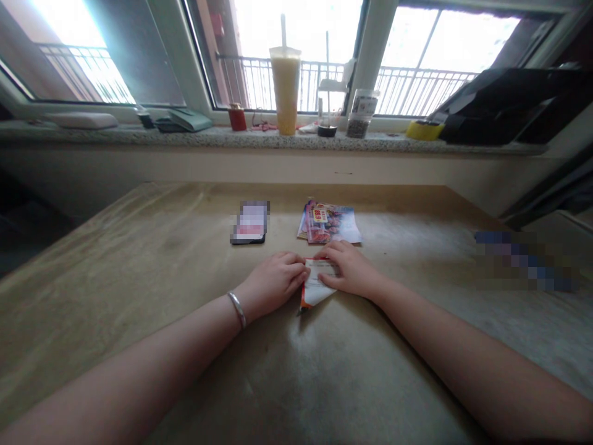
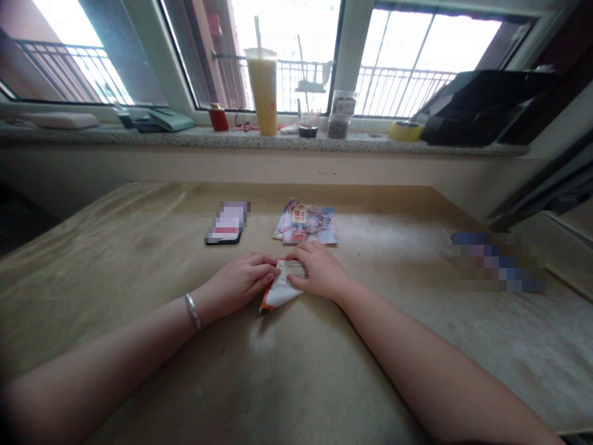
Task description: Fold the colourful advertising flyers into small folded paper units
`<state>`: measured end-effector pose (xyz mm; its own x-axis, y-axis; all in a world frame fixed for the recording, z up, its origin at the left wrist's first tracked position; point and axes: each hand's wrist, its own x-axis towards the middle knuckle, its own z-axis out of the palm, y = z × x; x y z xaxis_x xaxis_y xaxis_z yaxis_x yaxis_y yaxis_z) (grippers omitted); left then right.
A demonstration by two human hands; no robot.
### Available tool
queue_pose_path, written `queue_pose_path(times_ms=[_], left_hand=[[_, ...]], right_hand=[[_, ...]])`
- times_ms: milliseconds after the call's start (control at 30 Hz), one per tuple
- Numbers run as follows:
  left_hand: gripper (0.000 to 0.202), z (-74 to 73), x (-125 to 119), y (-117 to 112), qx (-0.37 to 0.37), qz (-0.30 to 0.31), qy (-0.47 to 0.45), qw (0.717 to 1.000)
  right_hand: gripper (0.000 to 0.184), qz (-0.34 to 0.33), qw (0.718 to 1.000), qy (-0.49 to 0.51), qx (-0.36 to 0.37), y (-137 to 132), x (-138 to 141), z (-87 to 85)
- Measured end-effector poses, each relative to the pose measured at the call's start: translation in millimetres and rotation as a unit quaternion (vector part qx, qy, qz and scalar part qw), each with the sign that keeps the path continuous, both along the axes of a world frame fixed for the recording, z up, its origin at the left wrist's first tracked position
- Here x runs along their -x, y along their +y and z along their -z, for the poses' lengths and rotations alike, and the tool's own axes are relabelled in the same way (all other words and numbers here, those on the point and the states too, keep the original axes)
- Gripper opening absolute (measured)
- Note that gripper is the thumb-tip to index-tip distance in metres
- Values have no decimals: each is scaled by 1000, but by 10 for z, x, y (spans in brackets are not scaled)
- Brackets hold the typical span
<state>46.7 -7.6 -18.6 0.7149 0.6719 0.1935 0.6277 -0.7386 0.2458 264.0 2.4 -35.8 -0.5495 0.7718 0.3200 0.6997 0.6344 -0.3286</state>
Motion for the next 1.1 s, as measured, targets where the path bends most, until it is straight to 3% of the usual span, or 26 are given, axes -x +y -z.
queue_pose_path(times_ms=[200,500,800,1100], left_hand=[[27,-27,-1,-39,10,-6,0,1000],[29,52,-6,-64,-31,-9,14,999],[28,2,-31,-100,-68,4,60,996],[29,5,-32,-118,-71,7,48,996]], right_hand=[[31,-15,1000,18,2,18,-19,14],[33,-13,1000,17,4,30,-22,32],[33,-15,1000,0,3,38,-33,39],[31,-21,1000,8,-4,17,-28,19]])
